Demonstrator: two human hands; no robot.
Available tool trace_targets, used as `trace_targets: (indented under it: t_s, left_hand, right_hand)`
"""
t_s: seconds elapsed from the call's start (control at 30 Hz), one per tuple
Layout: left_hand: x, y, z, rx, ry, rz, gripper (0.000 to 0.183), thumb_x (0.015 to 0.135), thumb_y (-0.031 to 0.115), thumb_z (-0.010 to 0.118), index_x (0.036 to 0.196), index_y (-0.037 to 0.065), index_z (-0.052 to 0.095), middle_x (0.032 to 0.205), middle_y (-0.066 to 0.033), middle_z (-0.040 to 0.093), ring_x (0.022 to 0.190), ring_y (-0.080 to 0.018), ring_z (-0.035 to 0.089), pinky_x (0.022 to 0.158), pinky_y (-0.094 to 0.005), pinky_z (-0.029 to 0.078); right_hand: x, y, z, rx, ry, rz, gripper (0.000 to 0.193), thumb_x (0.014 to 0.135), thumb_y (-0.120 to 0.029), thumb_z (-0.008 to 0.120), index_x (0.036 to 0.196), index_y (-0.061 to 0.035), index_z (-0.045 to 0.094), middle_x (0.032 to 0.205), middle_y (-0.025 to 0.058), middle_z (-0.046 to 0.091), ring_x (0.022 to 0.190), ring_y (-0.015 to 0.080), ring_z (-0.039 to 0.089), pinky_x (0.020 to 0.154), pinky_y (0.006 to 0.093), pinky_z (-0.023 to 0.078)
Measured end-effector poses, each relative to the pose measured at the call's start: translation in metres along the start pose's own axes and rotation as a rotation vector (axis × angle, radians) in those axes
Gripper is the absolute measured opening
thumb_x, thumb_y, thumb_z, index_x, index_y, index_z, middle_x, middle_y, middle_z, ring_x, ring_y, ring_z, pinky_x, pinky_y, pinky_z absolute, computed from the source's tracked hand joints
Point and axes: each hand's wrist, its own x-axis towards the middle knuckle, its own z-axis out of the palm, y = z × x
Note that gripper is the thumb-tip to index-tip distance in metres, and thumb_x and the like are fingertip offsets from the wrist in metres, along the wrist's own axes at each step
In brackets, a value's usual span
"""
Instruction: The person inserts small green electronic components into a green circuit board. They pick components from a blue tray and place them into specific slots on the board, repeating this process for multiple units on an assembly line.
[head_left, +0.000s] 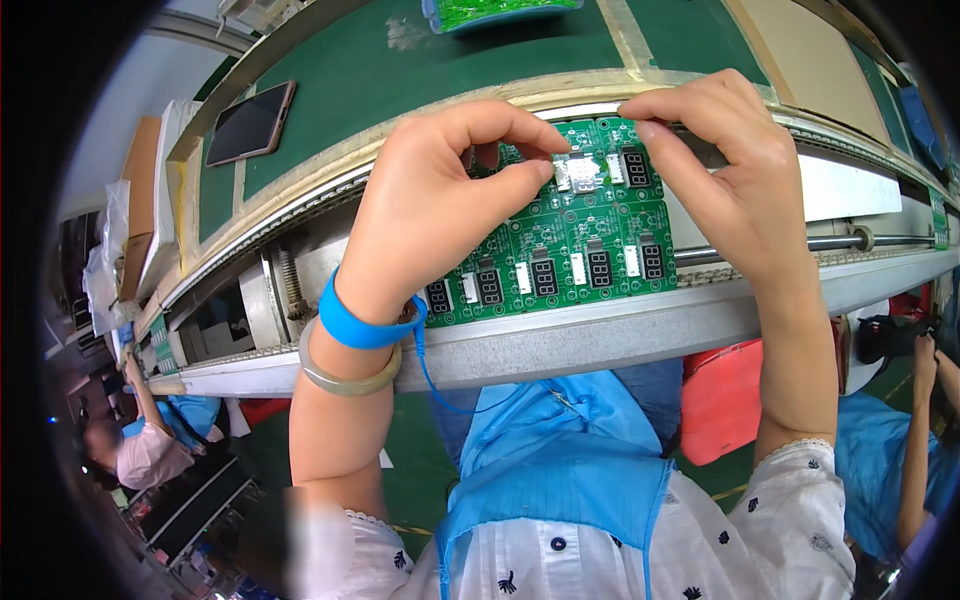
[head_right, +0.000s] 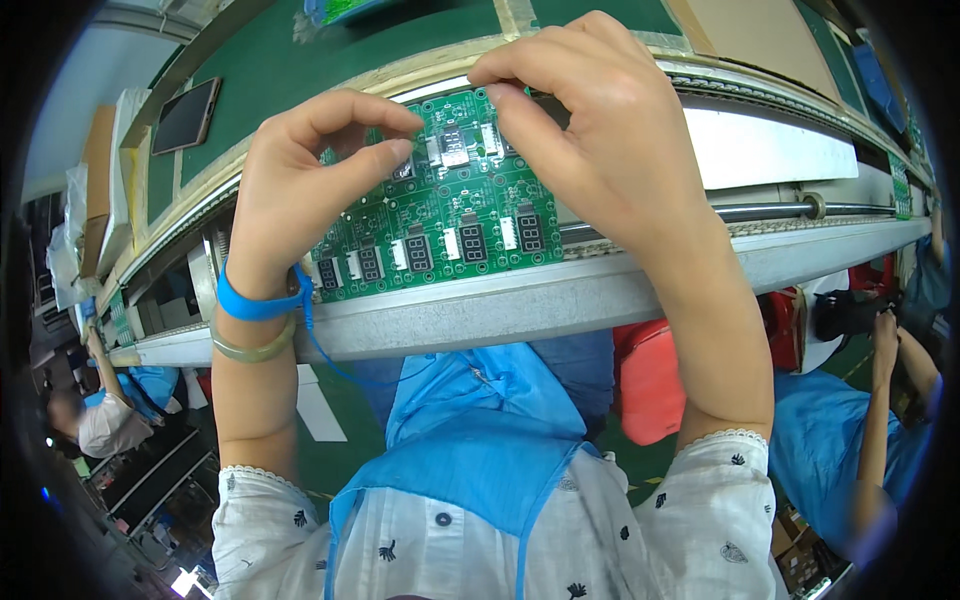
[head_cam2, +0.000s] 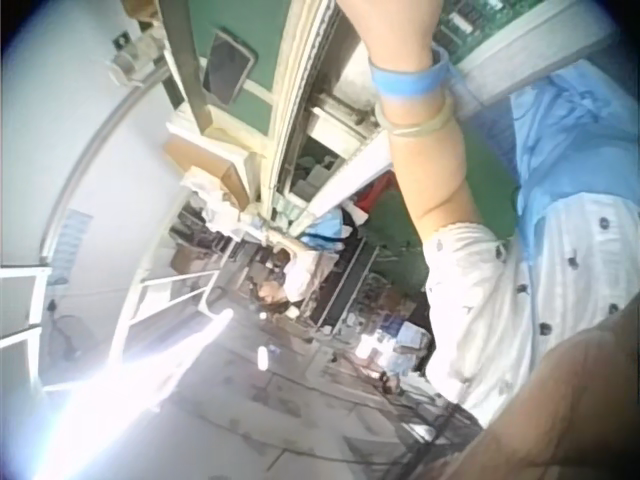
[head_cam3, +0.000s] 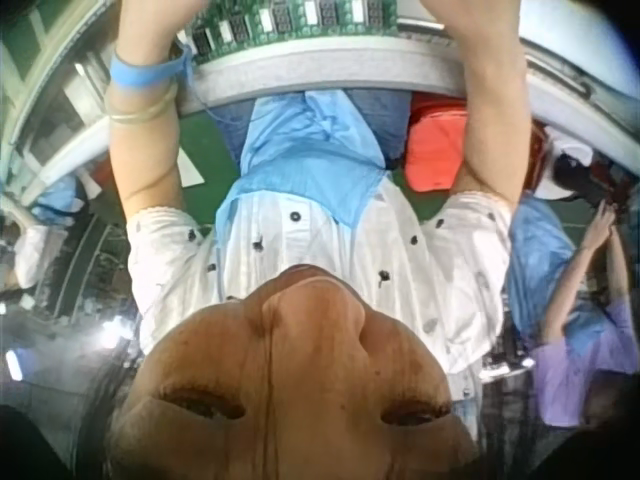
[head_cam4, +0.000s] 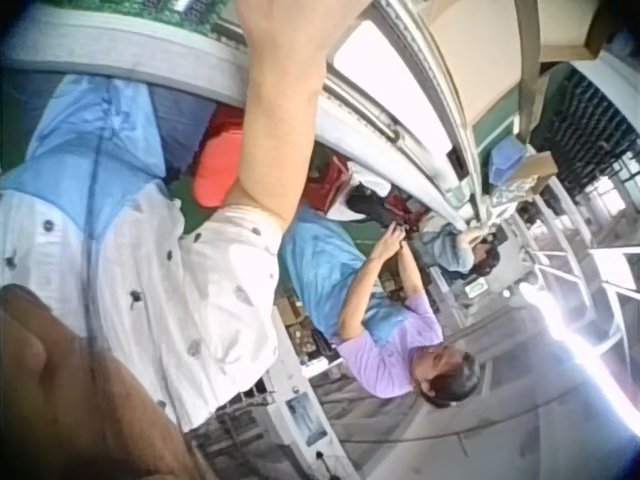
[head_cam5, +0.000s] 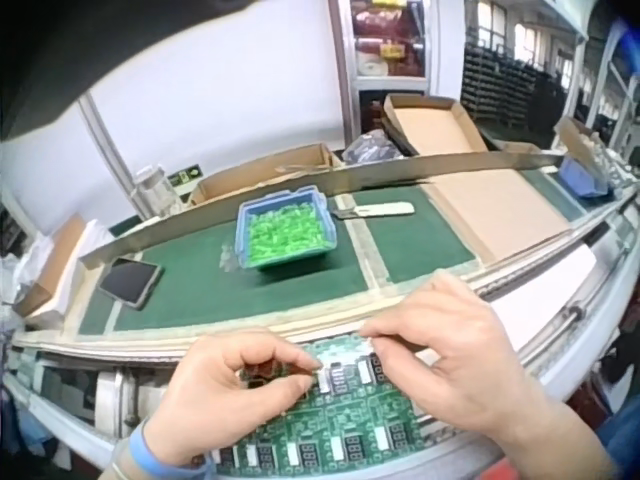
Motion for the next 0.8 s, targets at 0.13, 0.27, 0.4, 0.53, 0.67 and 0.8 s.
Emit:
trace_targets:
  t_s: [0.13,0.27,0.4,0.53,0.67,0.8]
  left_hand:
    - [0.000,-0.004,0.005,0.201,0.072,0.192,0.022,0.077,0.003,0.073,0.098,0.006,0.077,0.088,-0.0019,0.073,0.083,-0.0128,0.059,0.076,-0.0292,0.048]
    - [0.001,-0.002,0.006,0.314,0.050,0.243,0.023,0.075,0.002,0.072,0.096,0.007,0.078,0.088,-0.0048,0.073,0.087,-0.0190,0.059,0.080,-0.0325,0.048]
    - [0.000,0.000,0.008,0.398,0.047,0.273,0.023,0.075,0.001,0.072,0.096,0.007,0.078,0.087,-0.0042,0.073,0.087,-0.0198,0.059,0.081,-0.0332,0.048]
    - [0.000,-0.001,0.009,0.423,0.043,0.298,0.028,0.074,0.000,0.072,0.100,0.008,0.077,0.085,-0.0027,0.072,0.086,-0.0196,0.058,0.080,-0.0331,0.047]
    - [0.000,-0.002,0.010,0.408,0.028,0.318,0.031,0.073,0.000,0.072,0.102,0.009,0.077,0.083,-0.0019,0.071,0.084,-0.0194,0.057,0.078,-0.0332,0.047]
    - [-0.001,0.000,0.012,0.404,0.036,0.293,0.030,0.073,0.000,0.072,0.102,0.009,0.077,0.083,-0.0017,0.071,0.083,-0.0195,0.056,0.077,-0.0334,0.046]
  right_hand:
    - [0.001,-0.001,-0.002,-0.009,0.000,-0.005,0.014,0.084,-0.002,0.067,0.097,0.0002,0.072,0.089,0.0092,0.070,0.085,0.0218,0.060,0.074,0.0320,0.048]
    - [0.001,-0.002,-0.005,-0.001,0.006,-0.005,0.013,0.083,-0.002,0.067,0.096,0.0001,0.072,0.086,0.0091,0.068,0.082,0.0216,0.059,0.071,0.0327,0.046]
    - [0.000,-0.002,-0.003,0.019,0.016,0.001,0.013,0.083,-0.002,0.068,0.096,-0.0005,0.072,0.083,0.0084,0.066,0.080,0.0213,0.058,0.069,0.0324,0.045]
    - [0.000,-0.002,-0.003,0.028,0.021,0.005,0.013,0.083,-0.002,0.069,0.096,-0.0008,0.072,0.082,0.0080,0.065,0.080,0.0209,0.058,0.068,0.0316,0.045]
    - [0.000,-0.003,-0.003,0.020,0.009,0.021,0.014,0.083,-0.002,0.069,0.096,-0.0009,0.072,0.083,0.0083,0.066,0.080,0.0212,0.058,0.068,0.0316,0.046]
    - [0.000,-0.002,-0.003,0.015,0.016,0.009,0.014,0.083,-0.002,0.068,0.097,-0.0011,0.073,0.084,0.0087,0.066,0.081,0.0216,0.059,0.069,0.0316,0.046]
